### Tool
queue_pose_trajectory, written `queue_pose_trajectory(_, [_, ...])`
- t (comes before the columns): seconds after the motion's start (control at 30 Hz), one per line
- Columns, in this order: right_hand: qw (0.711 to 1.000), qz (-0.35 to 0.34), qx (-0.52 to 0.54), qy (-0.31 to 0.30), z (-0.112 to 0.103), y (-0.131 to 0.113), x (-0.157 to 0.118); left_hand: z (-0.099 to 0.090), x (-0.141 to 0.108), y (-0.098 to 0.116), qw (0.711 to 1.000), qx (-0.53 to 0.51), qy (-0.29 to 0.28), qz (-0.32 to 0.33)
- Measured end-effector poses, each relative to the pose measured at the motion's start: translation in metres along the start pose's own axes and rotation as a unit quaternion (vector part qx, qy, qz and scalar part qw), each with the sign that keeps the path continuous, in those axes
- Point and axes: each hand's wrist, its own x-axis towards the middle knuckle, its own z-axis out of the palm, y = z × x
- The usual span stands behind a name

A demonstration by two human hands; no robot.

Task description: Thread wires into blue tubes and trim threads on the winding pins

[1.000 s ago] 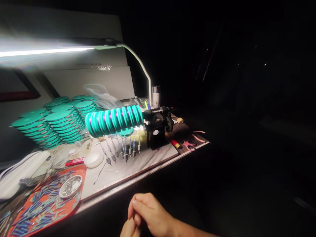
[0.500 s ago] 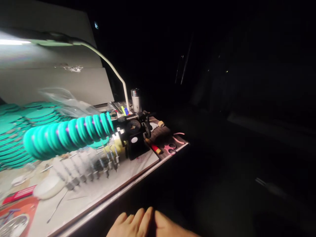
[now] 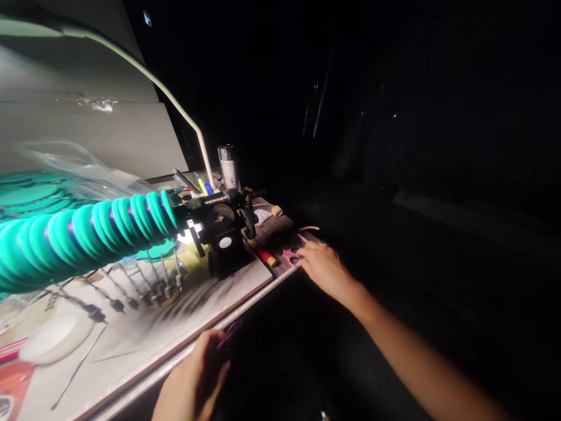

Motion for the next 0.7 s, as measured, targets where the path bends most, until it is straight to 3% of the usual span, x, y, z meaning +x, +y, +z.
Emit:
queue_pose_trajectory(0.1, [0.998, 0.036, -0.027, 0.054, -0.002, 0.01, 0.028, -0.005, 0.009, 0.025, 0.998, -0.016, -0.052, -0.041])
queue_pose_trajectory(0.23, [0.993, 0.048, -0.005, 0.105, -0.002, 0.016, 0.034, -0.008, 0.011, 0.027, 0.992, -0.059, -0.077, -0.077])
queue_pose_trajectory(0.37, [0.982, 0.036, 0.072, 0.172, 0.0, 0.011, 0.002, -0.01, 0.008, 0.019, 0.988, -0.081, -0.098, -0.083])
queue_pose_trajectory(0.47, [0.973, 0.009, 0.186, 0.139, 0.027, -0.009, -0.036, -0.005, 0.004, 0.02, 0.992, -0.047, -0.097, -0.06])
queue_pose_trajectory(0.53, [0.91, 0.007, 0.414, 0.001, 0.054, -0.027, -0.056, 0.002, 0.001, 0.02, 0.998, 0.001, -0.055, -0.024])
queue_pose_trajectory(0.57, [0.882, 0.017, 0.471, -0.02, 0.067, -0.036, -0.063, 0.006, -0.001, 0.018, 0.999, 0.032, -0.028, -0.003])
queue_pose_trajectory(0.63, [0.85, 0.027, 0.526, 0.001, 0.09, -0.05, -0.068, 0.015, -0.006, 0.011, 0.995, 0.094, 0.024, 0.026])
queue_pose_trajectory(0.7, [0.836, 0.054, 0.546, 0.028, 0.103, -0.058, -0.066, 0.024, -0.011, 0.003, 0.989, 0.13, 0.052, 0.036])
